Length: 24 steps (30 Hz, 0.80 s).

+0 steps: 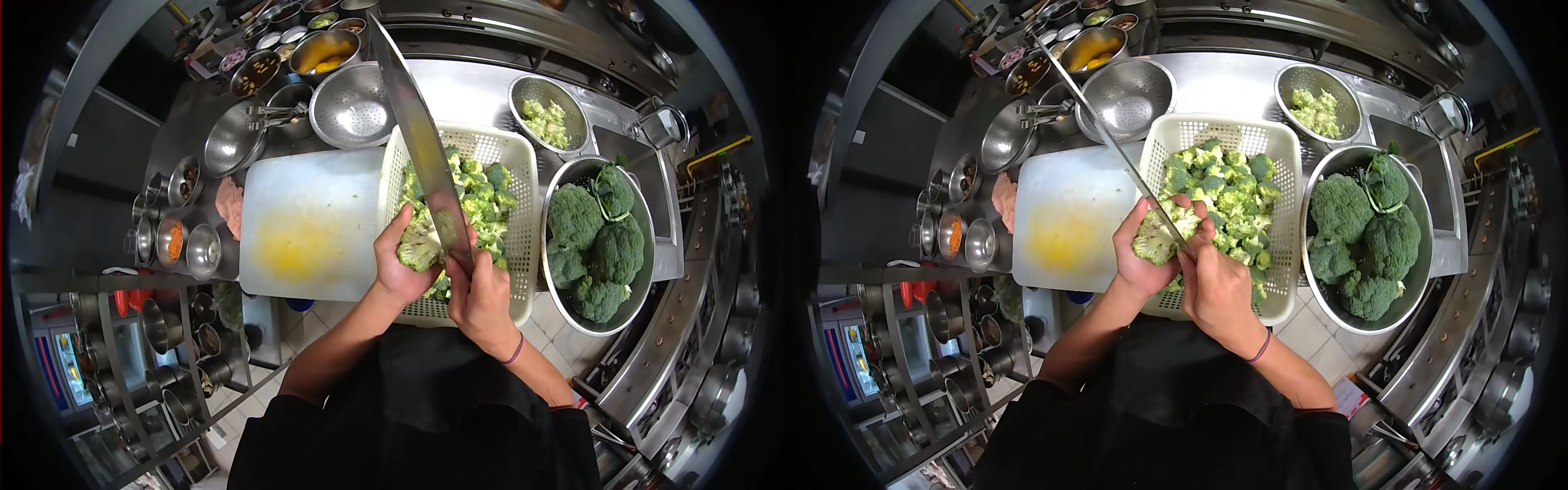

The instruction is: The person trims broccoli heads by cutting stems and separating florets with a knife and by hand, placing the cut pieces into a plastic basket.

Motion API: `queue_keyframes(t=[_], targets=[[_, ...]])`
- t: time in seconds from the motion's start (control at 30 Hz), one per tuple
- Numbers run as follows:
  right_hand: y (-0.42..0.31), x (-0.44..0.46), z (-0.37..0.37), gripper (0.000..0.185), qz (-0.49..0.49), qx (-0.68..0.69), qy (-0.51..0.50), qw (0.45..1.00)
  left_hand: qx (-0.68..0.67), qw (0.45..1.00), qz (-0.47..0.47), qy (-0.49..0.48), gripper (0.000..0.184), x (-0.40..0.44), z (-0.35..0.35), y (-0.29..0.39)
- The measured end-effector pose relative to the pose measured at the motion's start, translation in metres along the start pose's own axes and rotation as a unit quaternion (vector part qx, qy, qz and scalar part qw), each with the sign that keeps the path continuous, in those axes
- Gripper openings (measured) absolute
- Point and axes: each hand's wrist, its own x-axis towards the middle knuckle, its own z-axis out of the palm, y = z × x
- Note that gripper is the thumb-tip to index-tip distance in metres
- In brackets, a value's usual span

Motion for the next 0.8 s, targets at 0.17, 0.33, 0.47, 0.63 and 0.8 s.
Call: queue_keyframes(t=[0.17, 0.33, 0.47, 0.63, 0.8], targets=[[-0.005, -0.003, -0.002, 0.021, 0.021, -0.02, -0.022, 0.999, 0.083, 0.994, 0.026, -0.067, 0.064, 0.0, 0.009, 0.008], [-0.005, -0.007, -0.002, 0.019, 0.04, -0.003, -0.027, 0.999, 0.182, 0.977, 0.075, -0.084, 0.07, 0.0, 0.007, 0.011], [-0.003, -0.009, -0.002, 0.019, 0.053, 0.013, -0.041, 0.998, 0.315, 0.93, 0.124, -0.144, 0.068, 0.004, 0.0, 0.017], [-0.004, -0.012, -0.003, 0.018, 0.061, 0.002, -0.052, 0.997, 0.421, 0.888, 0.131, -0.134, 0.057, 0.002, 0.01, 0.029], [0.002, -0.014, -0.002, 0.018, 0.07, -0.003, -0.067, 0.995, 0.488, 0.855, 0.125, -0.124, 0.044, 0.001, 0.015, 0.034]])
